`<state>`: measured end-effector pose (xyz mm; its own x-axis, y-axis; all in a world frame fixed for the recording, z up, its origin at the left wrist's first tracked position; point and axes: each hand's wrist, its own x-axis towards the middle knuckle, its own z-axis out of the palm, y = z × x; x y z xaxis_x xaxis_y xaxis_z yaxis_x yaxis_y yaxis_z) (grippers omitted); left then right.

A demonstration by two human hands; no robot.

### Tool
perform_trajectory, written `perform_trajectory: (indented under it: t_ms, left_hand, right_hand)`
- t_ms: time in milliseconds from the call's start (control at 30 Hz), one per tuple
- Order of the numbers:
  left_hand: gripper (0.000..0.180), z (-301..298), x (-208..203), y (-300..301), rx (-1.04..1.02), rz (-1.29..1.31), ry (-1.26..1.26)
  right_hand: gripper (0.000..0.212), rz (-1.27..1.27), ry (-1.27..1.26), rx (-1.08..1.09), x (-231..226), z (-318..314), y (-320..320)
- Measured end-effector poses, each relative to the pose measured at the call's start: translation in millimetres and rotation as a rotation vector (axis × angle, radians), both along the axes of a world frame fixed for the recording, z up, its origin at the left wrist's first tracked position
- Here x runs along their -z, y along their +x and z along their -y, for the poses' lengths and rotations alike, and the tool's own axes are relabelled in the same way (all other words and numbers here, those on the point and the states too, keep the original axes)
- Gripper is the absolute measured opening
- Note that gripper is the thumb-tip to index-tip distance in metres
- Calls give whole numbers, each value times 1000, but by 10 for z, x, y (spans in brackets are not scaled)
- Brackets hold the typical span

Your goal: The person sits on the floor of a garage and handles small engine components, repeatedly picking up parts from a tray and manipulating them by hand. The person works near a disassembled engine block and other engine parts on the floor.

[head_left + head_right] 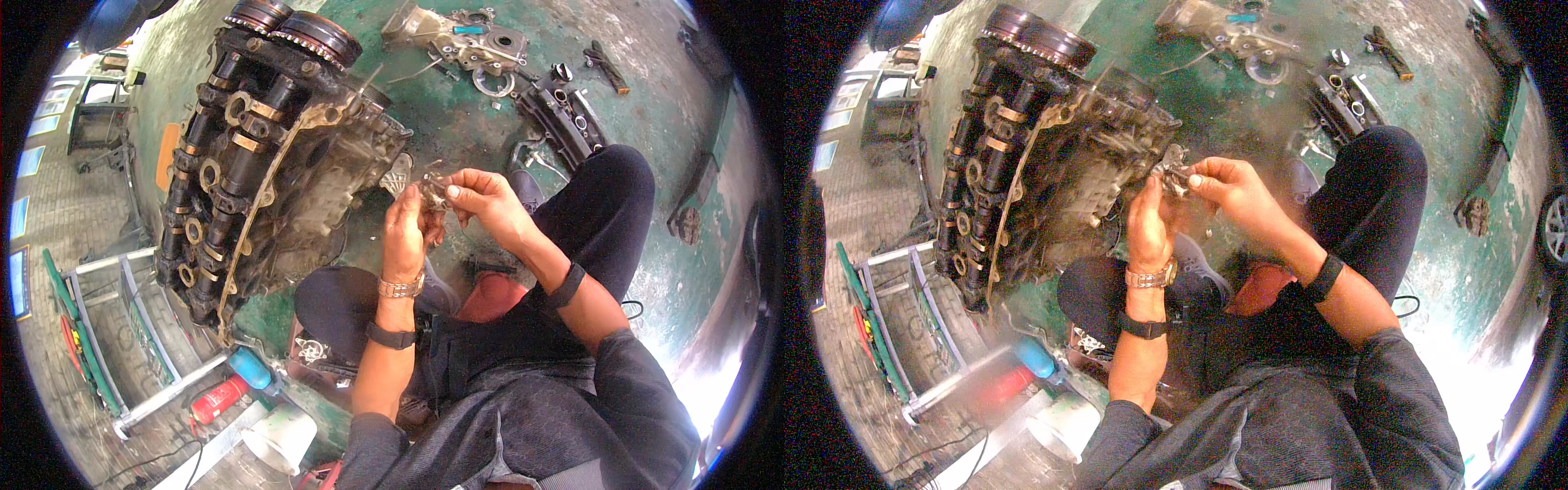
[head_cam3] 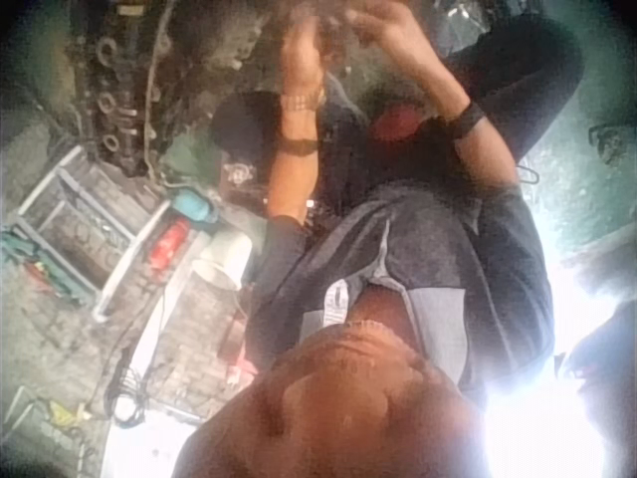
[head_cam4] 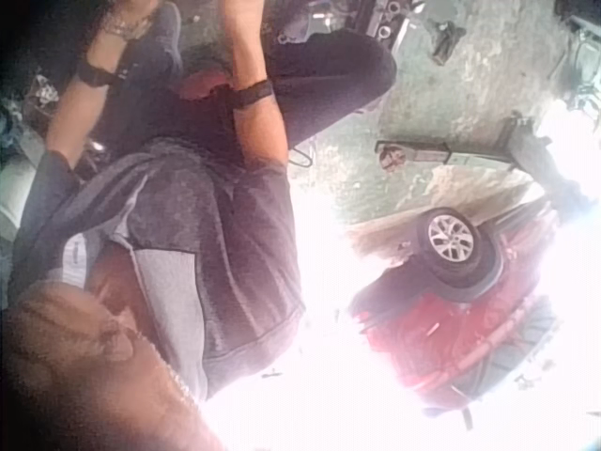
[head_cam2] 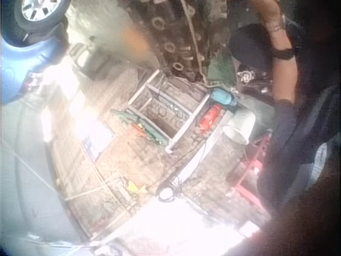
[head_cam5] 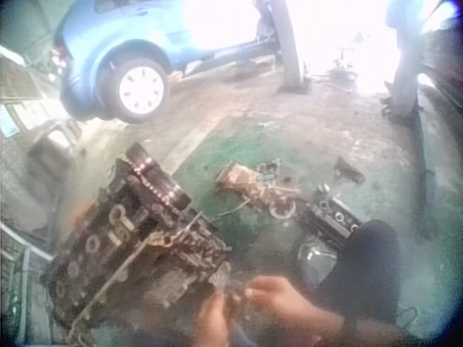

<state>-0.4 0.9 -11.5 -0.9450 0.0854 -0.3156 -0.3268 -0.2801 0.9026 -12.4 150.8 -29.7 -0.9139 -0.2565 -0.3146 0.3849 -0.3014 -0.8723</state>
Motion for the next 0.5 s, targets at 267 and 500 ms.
perform_trajectory:
  t_ms: [267, 500]
  left_hand:
    - [15, -9, 100, 22, 105, -91, -205]
    - [14, -25, 154, -19, 2, -239, -417]
  right_hand:
    - [17, -306, 490, -33, 36, 33, 32]
    - [18, -549, 667, 62, -123, -39, 8]
